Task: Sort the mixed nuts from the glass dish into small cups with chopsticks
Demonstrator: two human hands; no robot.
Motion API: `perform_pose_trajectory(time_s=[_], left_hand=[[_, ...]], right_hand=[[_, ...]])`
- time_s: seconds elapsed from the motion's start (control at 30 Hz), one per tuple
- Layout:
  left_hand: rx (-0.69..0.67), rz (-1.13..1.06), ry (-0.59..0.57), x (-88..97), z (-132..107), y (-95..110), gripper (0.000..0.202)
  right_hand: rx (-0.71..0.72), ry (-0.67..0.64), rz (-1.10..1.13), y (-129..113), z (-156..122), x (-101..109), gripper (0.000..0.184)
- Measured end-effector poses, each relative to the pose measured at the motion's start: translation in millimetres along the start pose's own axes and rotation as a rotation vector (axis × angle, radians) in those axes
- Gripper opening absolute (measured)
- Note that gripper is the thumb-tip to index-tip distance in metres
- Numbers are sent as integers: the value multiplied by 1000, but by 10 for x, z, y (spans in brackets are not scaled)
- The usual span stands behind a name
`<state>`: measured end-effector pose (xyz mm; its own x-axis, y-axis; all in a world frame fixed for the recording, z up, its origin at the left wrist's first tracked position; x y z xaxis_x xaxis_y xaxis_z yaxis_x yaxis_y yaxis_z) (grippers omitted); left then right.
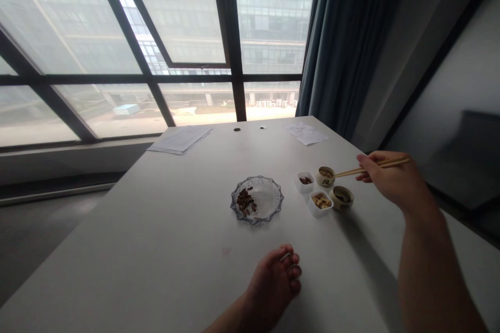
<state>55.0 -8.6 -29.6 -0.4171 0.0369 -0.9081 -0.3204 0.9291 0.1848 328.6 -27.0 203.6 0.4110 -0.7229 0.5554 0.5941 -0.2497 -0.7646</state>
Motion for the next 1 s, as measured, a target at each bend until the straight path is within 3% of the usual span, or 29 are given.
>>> perform_pose_trajectory(time_s=[0.07, 0.13, 0.3, 0.4, 0.5, 0.7, 1.0], left_hand=[[2, -2, -5, -7, 0, 0, 17], [2, -3, -8, -8, 0, -2, 16], [8, -3, -33, 0, 12, -21, 14], [14, -4, -61, -4, 26, -32, 14], [9, -1, -72, -7, 34, -33, 14], [12, -1, -82, -29, 21, -43, 13], [22, 9, -73, -46, 18, -30, 13]], right_hand=[[95, 27, 98, -168, -65, -98, 33], [177, -29, 222, -342, -162, -299, 35], [307, -344, 378, -677, -504, -1021, 34], [384, -498, 337, -735, -689, -1398, 32], [399, -564, 322, -678, -785, -1647, 33], [397, -603, 332, -541, -822, -1877, 31], [274, -597, 387, -439, -805, -1950, 37]])
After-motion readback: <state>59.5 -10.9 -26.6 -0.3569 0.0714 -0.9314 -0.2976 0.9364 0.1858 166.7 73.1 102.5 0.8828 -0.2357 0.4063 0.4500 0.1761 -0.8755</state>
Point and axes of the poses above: each hand's wrist, its own z-axis towards the middle knuckle, its own x-axis out of the back of the hand, y = z × x, the point moved 6 cm from there along z, towards the middle knuckle, and after that the axes turned 1 degree about -y, right-handed, at the moved point
